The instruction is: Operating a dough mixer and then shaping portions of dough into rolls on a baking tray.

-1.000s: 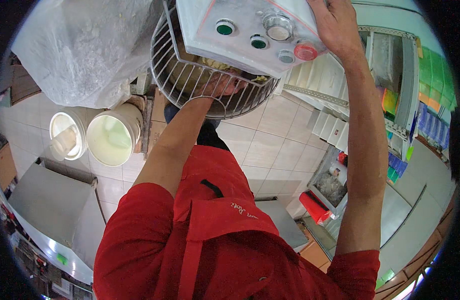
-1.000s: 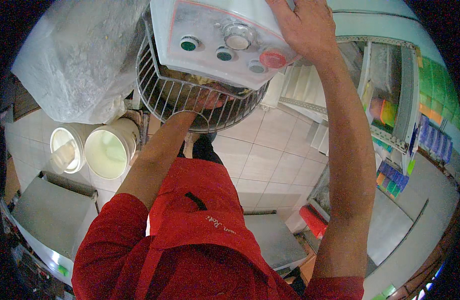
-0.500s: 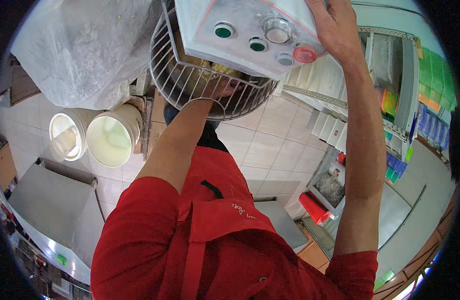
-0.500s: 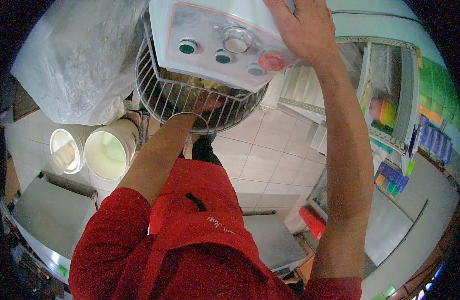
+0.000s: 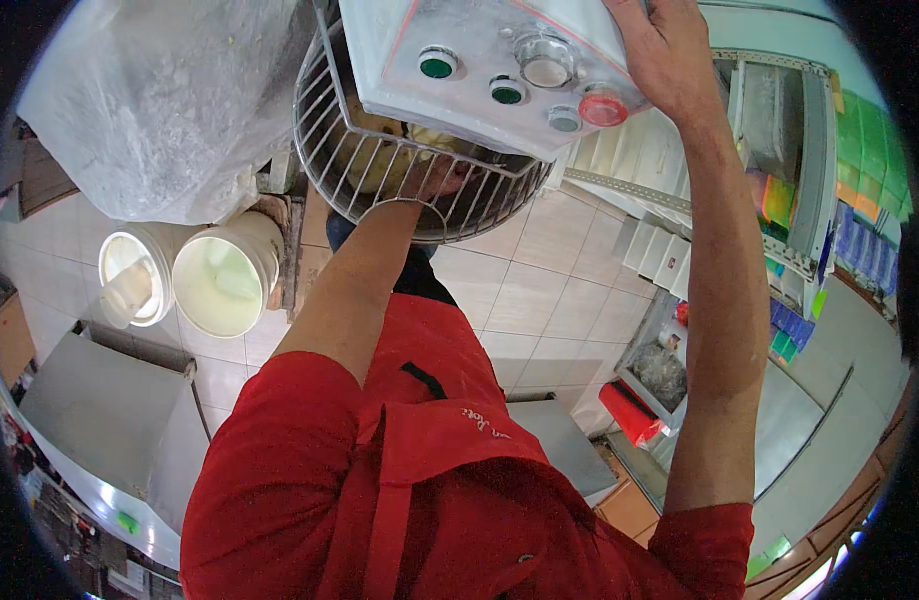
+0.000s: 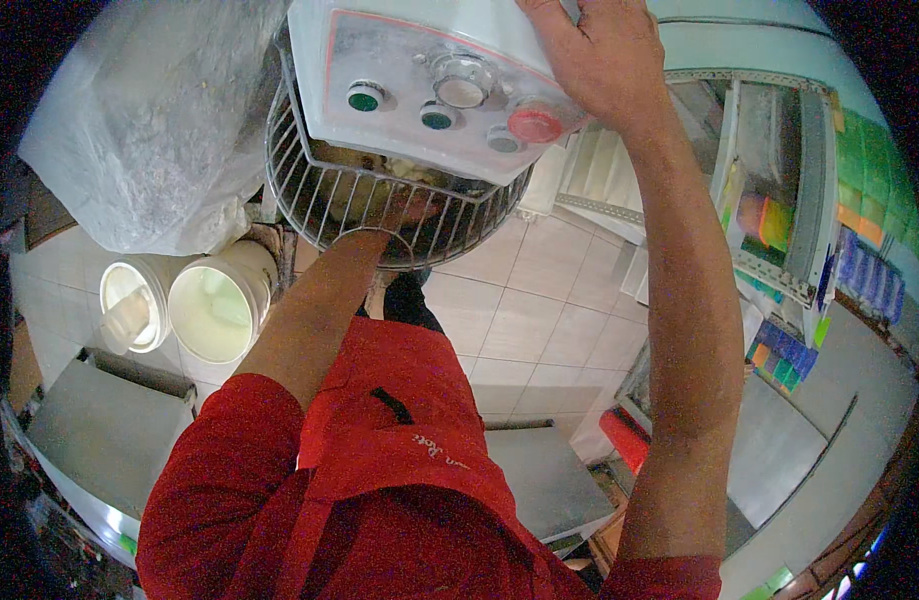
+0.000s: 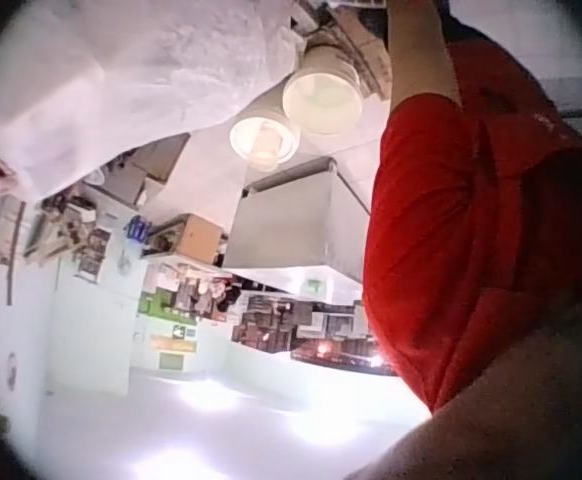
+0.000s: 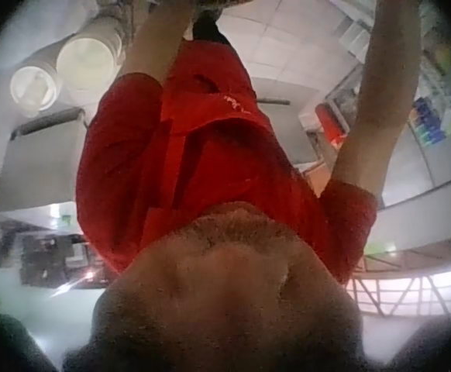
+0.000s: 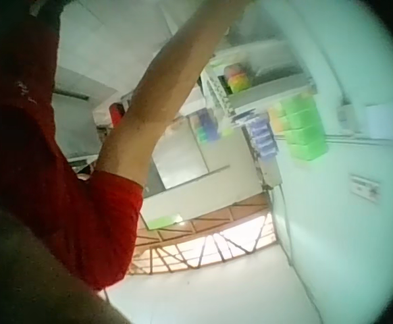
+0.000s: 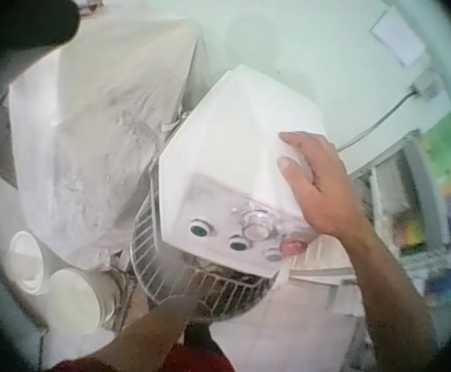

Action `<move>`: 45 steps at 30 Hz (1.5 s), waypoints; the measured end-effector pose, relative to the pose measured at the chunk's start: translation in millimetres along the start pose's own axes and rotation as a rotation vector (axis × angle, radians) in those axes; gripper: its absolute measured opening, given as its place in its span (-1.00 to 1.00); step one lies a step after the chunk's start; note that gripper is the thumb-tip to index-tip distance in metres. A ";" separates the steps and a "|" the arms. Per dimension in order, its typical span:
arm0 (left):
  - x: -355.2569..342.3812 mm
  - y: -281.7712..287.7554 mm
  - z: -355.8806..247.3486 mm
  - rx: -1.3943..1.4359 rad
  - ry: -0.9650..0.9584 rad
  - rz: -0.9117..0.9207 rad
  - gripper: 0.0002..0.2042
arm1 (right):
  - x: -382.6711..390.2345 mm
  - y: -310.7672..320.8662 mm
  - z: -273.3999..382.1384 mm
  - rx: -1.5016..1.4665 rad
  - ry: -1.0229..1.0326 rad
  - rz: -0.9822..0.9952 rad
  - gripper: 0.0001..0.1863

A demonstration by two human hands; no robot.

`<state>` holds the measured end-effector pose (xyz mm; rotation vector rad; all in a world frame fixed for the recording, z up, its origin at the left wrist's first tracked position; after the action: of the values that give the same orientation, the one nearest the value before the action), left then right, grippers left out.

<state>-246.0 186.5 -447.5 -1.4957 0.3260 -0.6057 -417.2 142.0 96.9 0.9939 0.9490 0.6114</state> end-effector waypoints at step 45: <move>109.0 -36.8 -28.4 -1.511 0.031 -1.225 -0.64 | 5.6 12.1 8.4 -0.033 -0.020 -0.027 -0.59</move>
<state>-179.7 103.1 -395.6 -3.1639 -0.2968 -1.5093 -407.4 148.2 107.5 0.9553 0.9310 0.5919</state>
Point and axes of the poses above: each hand's wrist, its own x-axis away from the middle knuckle, its own y-axis out of the back of the hand, z = x × y, the point moved 8 cm from there along -x, towards the middle knuckle, and after that the axes turned 11 degrees about y, right-handed, at the moved point
